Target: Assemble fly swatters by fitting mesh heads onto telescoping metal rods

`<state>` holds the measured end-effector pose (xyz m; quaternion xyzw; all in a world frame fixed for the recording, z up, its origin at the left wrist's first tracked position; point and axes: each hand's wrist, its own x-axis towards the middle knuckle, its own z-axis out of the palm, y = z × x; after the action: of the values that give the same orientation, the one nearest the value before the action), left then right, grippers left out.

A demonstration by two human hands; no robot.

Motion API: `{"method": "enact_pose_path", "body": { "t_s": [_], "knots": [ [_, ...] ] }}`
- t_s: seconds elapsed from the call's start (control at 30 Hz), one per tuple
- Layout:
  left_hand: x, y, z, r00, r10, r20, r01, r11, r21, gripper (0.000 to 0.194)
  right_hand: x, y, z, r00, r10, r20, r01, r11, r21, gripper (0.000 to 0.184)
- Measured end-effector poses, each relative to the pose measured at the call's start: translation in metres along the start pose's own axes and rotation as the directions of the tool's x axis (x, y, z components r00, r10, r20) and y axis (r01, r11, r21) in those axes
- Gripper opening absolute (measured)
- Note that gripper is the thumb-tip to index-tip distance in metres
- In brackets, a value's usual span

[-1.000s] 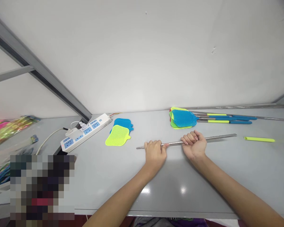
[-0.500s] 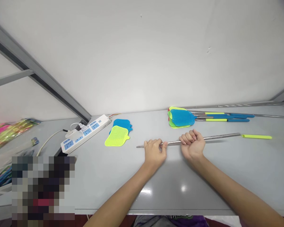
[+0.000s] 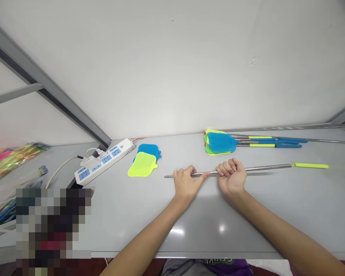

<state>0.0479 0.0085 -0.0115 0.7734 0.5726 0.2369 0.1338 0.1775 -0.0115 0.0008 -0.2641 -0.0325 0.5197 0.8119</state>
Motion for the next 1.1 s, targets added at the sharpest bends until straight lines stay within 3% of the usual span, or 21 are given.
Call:
{"method": "enact_pose_path", "body": {
  "t_s": [0.47,0.8,1.1],
  "knots": [
    [-0.004,-0.002,0.003,0.998,0.034,0.044,-0.035,0.999,0.037,0.030,0.002,0.008,-0.007,0.998,0.003,-0.066,-0.002,1.000,0.026,0.034],
    [-0.011,0.008,0.000,0.995,0.043,0.085,-0.048,0.997,0.061,0.020,0.002,0.004,-0.003,0.996,-0.003,-0.090,0.002,1.000,-0.010,0.034],
    [-0.013,0.006,0.003,0.994,0.084,0.064,-0.086,0.995,0.040,0.013,0.004,0.007,-0.004,0.990,0.037,-0.139,-0.033,0.999,0.030,0.033]
  ]
}}
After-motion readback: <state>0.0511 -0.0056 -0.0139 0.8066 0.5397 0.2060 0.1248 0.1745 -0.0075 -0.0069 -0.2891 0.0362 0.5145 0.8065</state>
